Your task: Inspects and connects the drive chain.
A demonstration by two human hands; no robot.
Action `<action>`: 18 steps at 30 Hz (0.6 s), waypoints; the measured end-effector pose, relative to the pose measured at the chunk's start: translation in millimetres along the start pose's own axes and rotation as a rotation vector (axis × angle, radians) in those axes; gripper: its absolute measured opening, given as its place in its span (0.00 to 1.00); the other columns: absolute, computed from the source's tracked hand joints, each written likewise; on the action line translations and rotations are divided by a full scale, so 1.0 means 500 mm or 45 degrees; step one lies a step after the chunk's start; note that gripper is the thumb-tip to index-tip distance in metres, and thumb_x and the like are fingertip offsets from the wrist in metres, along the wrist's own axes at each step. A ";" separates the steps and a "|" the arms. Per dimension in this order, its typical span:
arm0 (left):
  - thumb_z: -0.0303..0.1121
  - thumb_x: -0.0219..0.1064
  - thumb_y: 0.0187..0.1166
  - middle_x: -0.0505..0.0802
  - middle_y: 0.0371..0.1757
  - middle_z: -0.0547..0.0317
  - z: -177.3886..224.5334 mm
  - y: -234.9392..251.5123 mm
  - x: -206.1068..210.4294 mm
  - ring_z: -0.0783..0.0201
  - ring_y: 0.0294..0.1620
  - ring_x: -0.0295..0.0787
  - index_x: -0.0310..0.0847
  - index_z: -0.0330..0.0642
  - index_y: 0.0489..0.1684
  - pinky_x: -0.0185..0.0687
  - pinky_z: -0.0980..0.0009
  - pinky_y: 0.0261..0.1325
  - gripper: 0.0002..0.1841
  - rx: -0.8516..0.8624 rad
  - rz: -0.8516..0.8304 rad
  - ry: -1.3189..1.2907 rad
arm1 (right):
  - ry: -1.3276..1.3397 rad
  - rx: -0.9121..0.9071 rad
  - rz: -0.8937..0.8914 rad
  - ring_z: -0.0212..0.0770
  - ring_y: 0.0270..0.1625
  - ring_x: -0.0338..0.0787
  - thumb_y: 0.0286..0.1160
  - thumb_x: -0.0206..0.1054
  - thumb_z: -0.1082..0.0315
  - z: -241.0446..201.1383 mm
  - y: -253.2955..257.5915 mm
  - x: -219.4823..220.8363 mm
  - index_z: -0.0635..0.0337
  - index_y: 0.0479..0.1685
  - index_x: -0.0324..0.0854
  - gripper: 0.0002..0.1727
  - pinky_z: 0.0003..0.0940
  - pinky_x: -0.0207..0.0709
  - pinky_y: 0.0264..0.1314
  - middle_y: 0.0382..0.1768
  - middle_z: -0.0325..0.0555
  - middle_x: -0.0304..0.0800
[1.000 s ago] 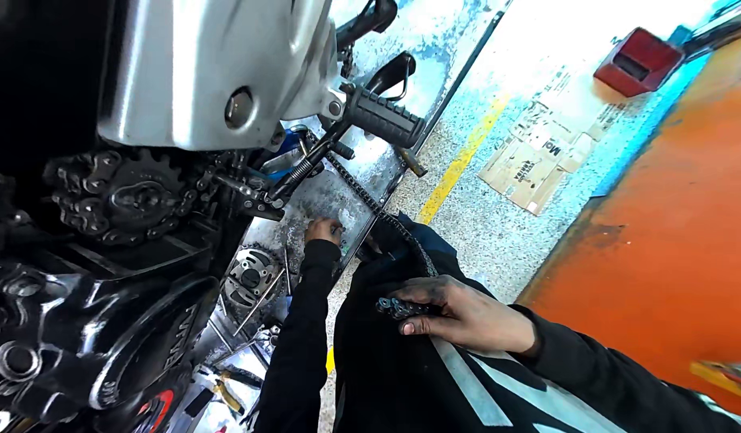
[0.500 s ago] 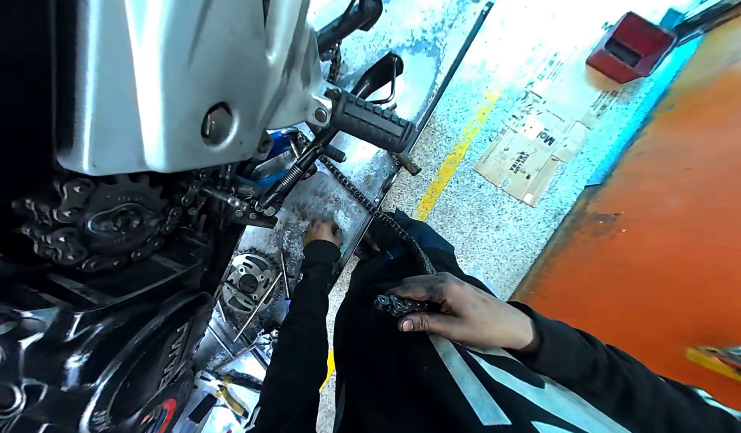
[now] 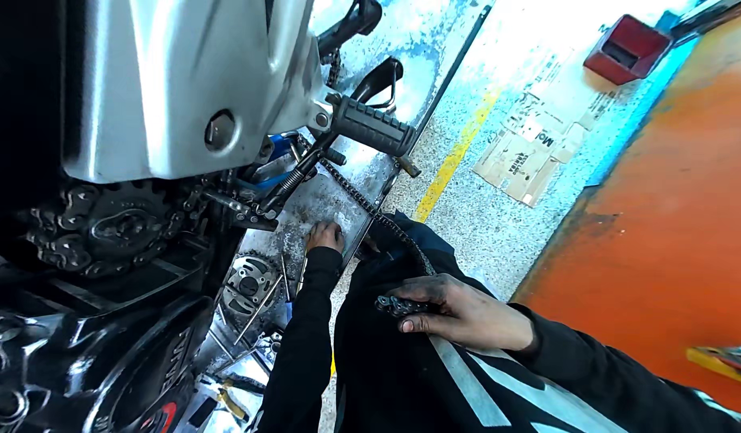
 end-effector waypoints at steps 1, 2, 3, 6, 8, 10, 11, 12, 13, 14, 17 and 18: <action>0.40 0.64 0.83 0.88 0.70 0.48 -0.002 -0.002 0.004 0.43 0.78 0.77 0.89 0.52 0.63 0.70 0.39 0.77 0.15 0.019 0.022 0.015 | -0.001 -0.002 0.000 0.22 0.52 0.89 0.82 0.68 0.49 0.001 0.000 0.000 0.52 0.58 0.91 0.19 0.24 0.85 0.58 0.49 0.31 0.93; 0.40 0.63 0.83 0.88 0.70 0.49 -0.004 -0.004 0.007 0.44 0.79 0.76 0.89 0.52 0.63 0.70 0.39 0.77 0.15 0.035 0.039 0.020 | -0.002 -0.008 0.002 0.22 0.52 0.89 0.82 0.68 0.49 0.002 0.000 0.001 0.52 0.58 0.91 0.19 0.24 0.85 0.58 0.49 0.31 0.93; 0.40 0.64 0.83 0.88 0.71 0.49 -0.006 -0.008 0.009 0.44 0.79 0.76 0.89 0.52 0.63 0.69 0.40 0.78 0.15 0.047 0.051 0.020 | -0.005 -0.012 0.002 0.22 0.52 0.89 0.82 0.68 0.49 0.004 -0.001 0.001 0.52 0.58 0.90 0.19 0.24 0.85 0.58 0.49 0.31 0.93; 0.40 0.66 0.81 0.87 0.73 0.50 -0.012 -0.018 0.013 0.44 0.79 0.75 0.89 0.53 0.65 0.67 0.40 0.79 0.17 0.060 0.099 0.011 | -0.034 0.005 0.008 0.22 0.51 0.89 0.83 0.67 0.47 0.007 -0.002 0.002 0.49 0.59 0.90 0.19 0.26 0.85 0.57 0.48 0.30 0.93; 0.42 0.68 0.79 0.86 0.74 0.52 -0.017 -0.026 0.014 0.44 0.80 0.74 0.87 0.55 0.69 0.66 0.40 0.80 0.20 0.055 0.160 -0.008 | -0.077 0.013 0.024 0.22 0.50 0.89 0.83 0.65 0.46 0.007 -0.004 0.001 0.48 0.61 0.90 0.20 0.27 0.85 0.55 0.48 0.30 0.92; 0.43 0.69 0.77 0.85 0.75 0.50 -0.024 -0.044 0.014 0.43 0.80 0.74 0.86 0.55 0.71 0.65 0.38 0.80 0.22 0.051 0.273 -0.069 | -0.115 -0.037 0.077 0.22 0.52 0.89 0.85 0.63 0.46 0.004 -0.009 -0.004 0.51 0.63 0.88 0.22 0.26 0.85 0.57 0.50 0.32 0.93; 0.42 0.71 0.76 0.86 0.74 0.49 -0.029 -0.056 0.013 0.42 0.78 0.76 0.87 0.54 0.70 0.66 0.37 0.78 0.22 0.055 0.351 -0.113 | -0.120 -0.095 0.129 0.22 0.53 0.89 0.86 0.61 0.46 -0.001 -0.014 -0.010 0.53 0.64 0.87 0.24 0.26 0.85 0.59 0.51 0.33 0.93; 0.41 0.71 0.75 0.86 0.73 0.47 -0.031 -0.072 0.008 0.41 0.77 0.77 0.87 0.54 0.70 0.68 0.36 0.77 0.22 0.053 0.403 -0.154 | -0.116 -0.168 0.198 0.22 0.52 0.89 0.88 0.59 0.46 -0.009 -0.020 -0.022 0.54 0.66 0.86 0.25 0.25 0.85 0.58 0.51 0.34 0.92; 0.41 0.71 0.75 0.87 0.71 0.46 -0.032 -0.090 0.003 0.40 0.76 0.78 0.87 0.52 0.69 0.69 0.36 0.76 0.22 0.049 0.439 -0.192 | -0.097 -0.241 0.284 0.22 0.50 0.89 0.89 0.57 0.46 -0.021 -0.029 -0.038 0.53 0.67 0.84 0.24 0.24 0.86 0.55 0.51 0.34 0.92; 0.40 0.72 0.75 0.87 0.70 0.44 -0.031 -0.110 0.002 0.39 0.75 0.79 0.88 0.50 0.67 0.70 0.36 0.76 0.21 0.048 0.469 -0.225 | -0.067 -0.308 0.389 0.22 0.47 0.88 0.89 0.56 0.46 -0.040 -0.042 -0.059 0.49 0.68 0.83 0.23 0.22 0.86 0.50 0.50 0.32 0.91; 0.39 0.71 0.75 0.87 0.70 0.43 -0.022 -0.168 0.002 0.39 0.75 0.79 0.88 0.47 0.66 0.69 0.35 0.77 0.21 0.041 0.453 -0.275 | 0.103 -0.448 0.744 0.20 0.36 0.88 0.86 0.59 0.44 -0.131 -0.109 -0.153 0.35 0.61 0.88 0.18 0.18 0.83 0.37 0.43 0.24 0.94; 0.39 0.71 0.75 0.87 0.70 0.44 -0.016 -0.183 0.007 0.41 0.75 0.79 0.87 0.47 0.67 0.69 0.37 0.78 0.21 0.041 0.441 -0.276 | 0.209 -0.469 0.844 0.22 0.28 0.85 0.79 0.66 0.44 -0.169 -0.141 -0.196 0.36 0.47 0.91 0.14 0.19 0.80 0.30 0.32 0.24 0.92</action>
Point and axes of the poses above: each hand's wrist, its own y-axis towards the middle knuckle, its own x-axis out of the palm, z = x × y, the point moved 2 cm from there along y, towards the middle knuckle
